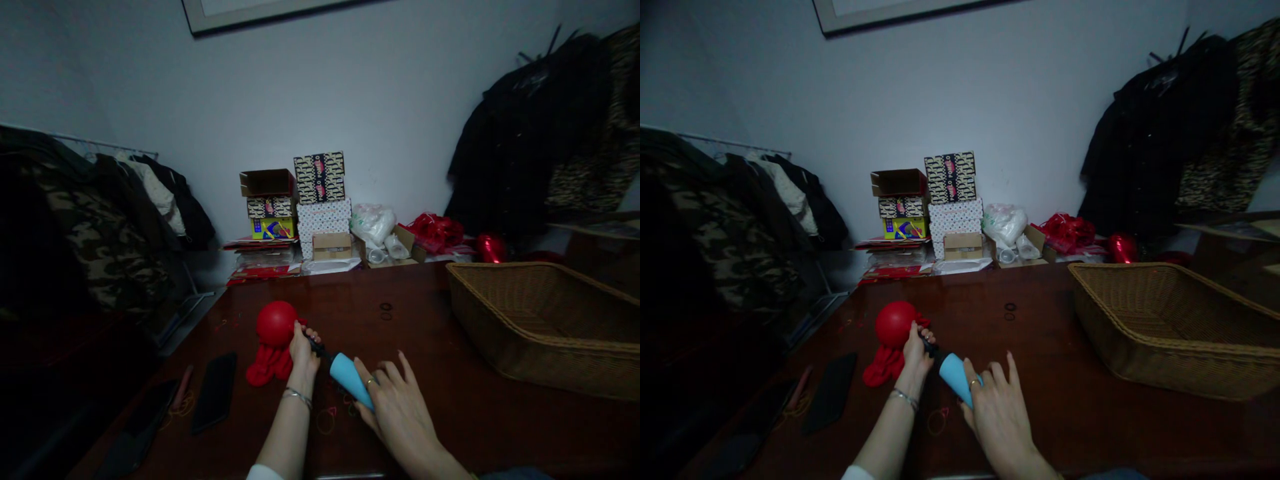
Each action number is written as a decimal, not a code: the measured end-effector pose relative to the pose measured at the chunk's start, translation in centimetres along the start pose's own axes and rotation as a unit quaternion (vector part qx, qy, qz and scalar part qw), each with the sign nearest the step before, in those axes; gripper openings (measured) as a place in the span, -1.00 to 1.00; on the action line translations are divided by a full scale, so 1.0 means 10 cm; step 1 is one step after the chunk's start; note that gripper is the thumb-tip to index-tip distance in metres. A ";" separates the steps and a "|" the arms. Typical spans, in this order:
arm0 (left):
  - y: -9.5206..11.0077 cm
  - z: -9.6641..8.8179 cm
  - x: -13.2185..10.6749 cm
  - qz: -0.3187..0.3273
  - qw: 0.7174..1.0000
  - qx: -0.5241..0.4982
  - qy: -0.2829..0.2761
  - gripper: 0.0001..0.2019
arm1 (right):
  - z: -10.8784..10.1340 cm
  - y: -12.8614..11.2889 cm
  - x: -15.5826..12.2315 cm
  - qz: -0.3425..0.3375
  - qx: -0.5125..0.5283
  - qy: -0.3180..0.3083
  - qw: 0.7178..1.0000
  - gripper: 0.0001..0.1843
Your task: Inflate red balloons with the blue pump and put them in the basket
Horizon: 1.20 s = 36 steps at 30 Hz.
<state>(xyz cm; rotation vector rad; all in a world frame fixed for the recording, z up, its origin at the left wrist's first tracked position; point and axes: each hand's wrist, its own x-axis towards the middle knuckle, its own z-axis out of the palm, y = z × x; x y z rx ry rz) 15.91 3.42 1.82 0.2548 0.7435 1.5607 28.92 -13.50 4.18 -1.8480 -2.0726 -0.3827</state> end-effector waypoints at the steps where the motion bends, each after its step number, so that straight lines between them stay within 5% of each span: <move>1: 0.01 0.00 0.01 0.001 1.000 0.002 -0.001 -0.73 | 0.01 0.02 -0.04 -0.001 0.000 0.010 1.000 -0.37; 11: 0.09 0.08 -0.03 0.006 1.000 0.006 0.004 -0.73 | 0.10 0.29 -0.40 -0.029 0.007 0.106 0.994 -0.36; 18: 0.07 0.09 -0.07 -0.019 0.999 -0.020 -0.027 -0.72 | 0.03 0.31 -0.40 -0.028 0.010 0.114 0.993 -0.39; 36: -0.12 0.08 -0.24 -0.005 1.000 0.022 -0.020 -0.71 | -0.06 -0.01 0.09 0.017 -0.007 -0.034 0.999 -0.36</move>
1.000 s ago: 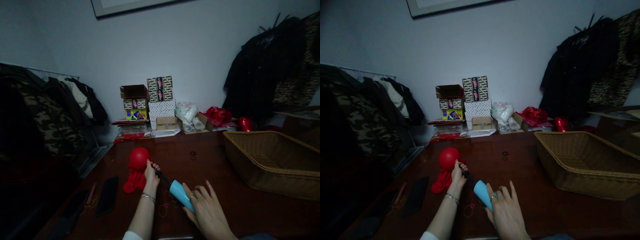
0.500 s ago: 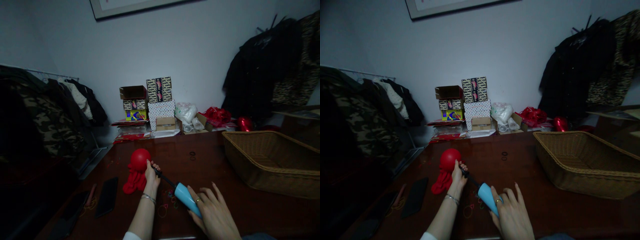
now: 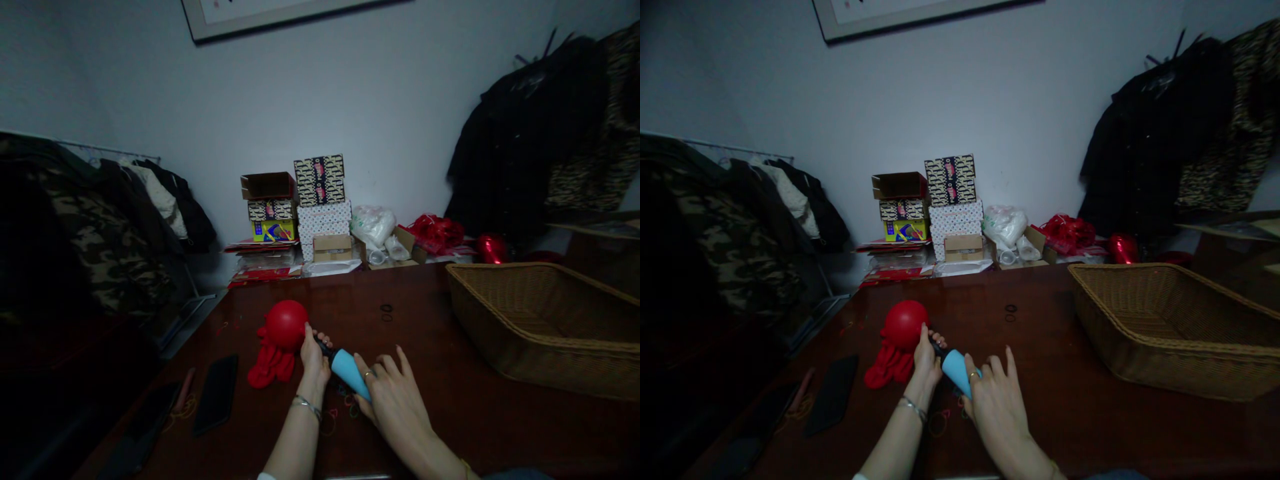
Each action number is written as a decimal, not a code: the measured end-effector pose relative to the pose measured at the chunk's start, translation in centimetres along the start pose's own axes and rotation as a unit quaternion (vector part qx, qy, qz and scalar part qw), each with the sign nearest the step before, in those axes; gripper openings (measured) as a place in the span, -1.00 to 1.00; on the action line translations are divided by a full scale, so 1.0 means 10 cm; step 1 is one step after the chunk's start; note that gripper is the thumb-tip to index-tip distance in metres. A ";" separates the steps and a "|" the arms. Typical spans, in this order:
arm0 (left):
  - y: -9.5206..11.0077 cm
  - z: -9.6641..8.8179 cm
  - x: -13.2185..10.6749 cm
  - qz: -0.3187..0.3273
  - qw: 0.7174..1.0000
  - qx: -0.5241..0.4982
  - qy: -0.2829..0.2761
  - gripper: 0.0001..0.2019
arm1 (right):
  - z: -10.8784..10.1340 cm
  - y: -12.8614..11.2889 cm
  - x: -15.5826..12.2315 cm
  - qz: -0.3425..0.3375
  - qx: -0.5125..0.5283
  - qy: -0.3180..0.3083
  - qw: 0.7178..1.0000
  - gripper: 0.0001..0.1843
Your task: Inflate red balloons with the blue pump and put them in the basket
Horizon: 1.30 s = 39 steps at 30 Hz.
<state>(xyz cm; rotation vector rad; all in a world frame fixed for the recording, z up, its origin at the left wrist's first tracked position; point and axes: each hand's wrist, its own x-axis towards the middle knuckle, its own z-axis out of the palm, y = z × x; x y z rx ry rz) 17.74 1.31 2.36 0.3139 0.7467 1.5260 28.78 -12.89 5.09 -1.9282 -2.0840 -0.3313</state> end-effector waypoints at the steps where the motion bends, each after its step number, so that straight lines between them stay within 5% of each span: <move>1: 0.01 0.00 0.01 0.002 1.000 0.001 0.001 -0.72 | 0.01 0.00 0.00 0.000 0.000 0.002 1.000 -0.36; 23: 0.13 -0.11 0.24 0.016 1.000 -0.016 0.016 -0.64 | 0.18 0.31 -0.48 -0.044 0.013 0.129 0.991 -0.34; 39: 0.04 -0.02 0.06 0.009 1.000 -0.014 0.000 -0.66 | 0.04 0.07 -0.10 -0.016 -0.007 0.065 0.998 -0.41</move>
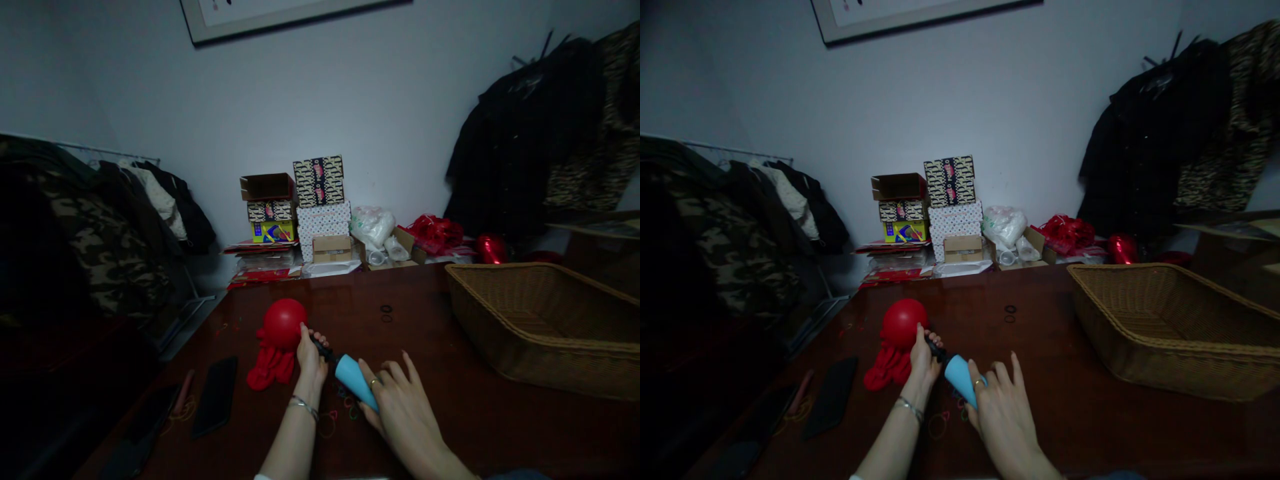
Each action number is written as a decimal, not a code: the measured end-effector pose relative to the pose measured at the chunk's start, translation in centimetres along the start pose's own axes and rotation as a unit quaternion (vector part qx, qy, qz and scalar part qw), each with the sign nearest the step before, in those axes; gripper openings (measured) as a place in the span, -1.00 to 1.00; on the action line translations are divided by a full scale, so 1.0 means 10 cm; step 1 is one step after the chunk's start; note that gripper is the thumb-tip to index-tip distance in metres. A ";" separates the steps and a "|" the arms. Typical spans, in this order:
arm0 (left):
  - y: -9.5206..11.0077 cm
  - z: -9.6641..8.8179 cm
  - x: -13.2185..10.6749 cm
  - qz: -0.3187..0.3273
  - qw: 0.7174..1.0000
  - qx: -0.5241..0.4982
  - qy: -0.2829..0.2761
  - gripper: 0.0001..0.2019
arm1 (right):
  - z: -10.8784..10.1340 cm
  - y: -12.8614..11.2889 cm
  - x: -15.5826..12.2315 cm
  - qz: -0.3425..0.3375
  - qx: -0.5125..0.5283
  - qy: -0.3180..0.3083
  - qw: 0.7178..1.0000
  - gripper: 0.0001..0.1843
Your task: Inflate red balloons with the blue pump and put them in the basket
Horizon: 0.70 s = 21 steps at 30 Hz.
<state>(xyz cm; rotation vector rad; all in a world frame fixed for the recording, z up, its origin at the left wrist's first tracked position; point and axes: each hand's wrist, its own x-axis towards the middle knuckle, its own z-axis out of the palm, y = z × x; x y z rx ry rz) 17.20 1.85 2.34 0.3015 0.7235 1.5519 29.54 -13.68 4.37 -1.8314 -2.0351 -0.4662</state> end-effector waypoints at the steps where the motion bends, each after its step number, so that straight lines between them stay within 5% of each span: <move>1: -0.01 0.00 -0.01 -0.001 1.000 0.003 -0.001 -0.66 | 0.00 -0.02 0.03 0.000 0.001 -0.003 1.000 -0.41; 21: -0.08 -0.05 0.02 -0.010 1.000 0.011 0.017 -0.65 | 0.12 -0.01 -0.08 0.000 0.002 0.012 1.000 -0.40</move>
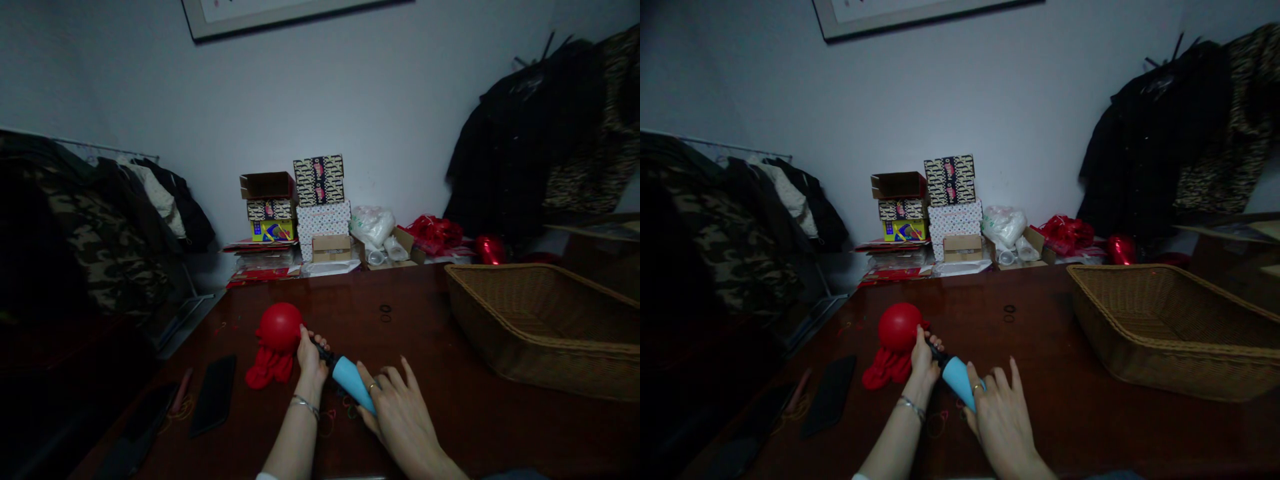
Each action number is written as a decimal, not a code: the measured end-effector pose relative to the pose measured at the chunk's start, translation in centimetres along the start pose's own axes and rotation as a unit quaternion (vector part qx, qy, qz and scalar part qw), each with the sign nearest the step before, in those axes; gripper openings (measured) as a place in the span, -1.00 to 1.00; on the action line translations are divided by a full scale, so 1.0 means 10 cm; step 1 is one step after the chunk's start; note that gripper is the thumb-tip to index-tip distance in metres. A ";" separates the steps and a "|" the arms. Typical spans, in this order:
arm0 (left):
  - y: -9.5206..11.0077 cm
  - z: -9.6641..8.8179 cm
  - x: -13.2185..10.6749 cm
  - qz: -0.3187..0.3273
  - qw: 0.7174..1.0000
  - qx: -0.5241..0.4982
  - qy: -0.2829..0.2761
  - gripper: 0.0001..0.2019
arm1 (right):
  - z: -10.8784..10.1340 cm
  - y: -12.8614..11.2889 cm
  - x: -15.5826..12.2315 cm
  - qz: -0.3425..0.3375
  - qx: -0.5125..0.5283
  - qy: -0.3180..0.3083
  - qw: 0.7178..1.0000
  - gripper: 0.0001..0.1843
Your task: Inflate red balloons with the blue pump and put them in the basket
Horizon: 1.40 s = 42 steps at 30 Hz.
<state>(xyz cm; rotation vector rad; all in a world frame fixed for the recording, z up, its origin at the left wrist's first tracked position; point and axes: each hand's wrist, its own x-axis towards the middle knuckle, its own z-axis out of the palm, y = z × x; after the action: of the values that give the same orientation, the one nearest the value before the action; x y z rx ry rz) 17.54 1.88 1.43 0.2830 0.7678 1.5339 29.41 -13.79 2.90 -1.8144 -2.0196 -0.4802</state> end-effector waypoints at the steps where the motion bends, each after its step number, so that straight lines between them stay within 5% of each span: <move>1: 0.00 0.00 0.01 0.000 1.000 -0.002 0.001 -0.65 | -0.01 0.00 -0.01 0.001 0.000 -0.001 1.000 -0.39; 13: 0.22 0.00 0.12 0.010 0.999 -0.022 -0.021 -0.65 | -0.04 0.21 -0.29 -0.013 0.028 0.053 0.998 -0.37; 30: 0.05 0.07 -0.16 -0.013 0.999 -0.003 -0.047 -0.68 | -0.10 -0.07 0.17 0.024 0.015 -0.055 0.998 -0.40; 42: 0.10 0.03 0.03 0.008 1.000 -0.010 -0.009 -0.68 | -0.05 -0.02 -0.02 0.015 0.024 -0.034 0.999 -0.39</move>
<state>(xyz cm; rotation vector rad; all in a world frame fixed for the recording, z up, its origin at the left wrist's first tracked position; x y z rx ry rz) 16.95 2.33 2.19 0.2887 0.7372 1.5522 29.26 -14.23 3.27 -1.8539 -2.0268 -0.3622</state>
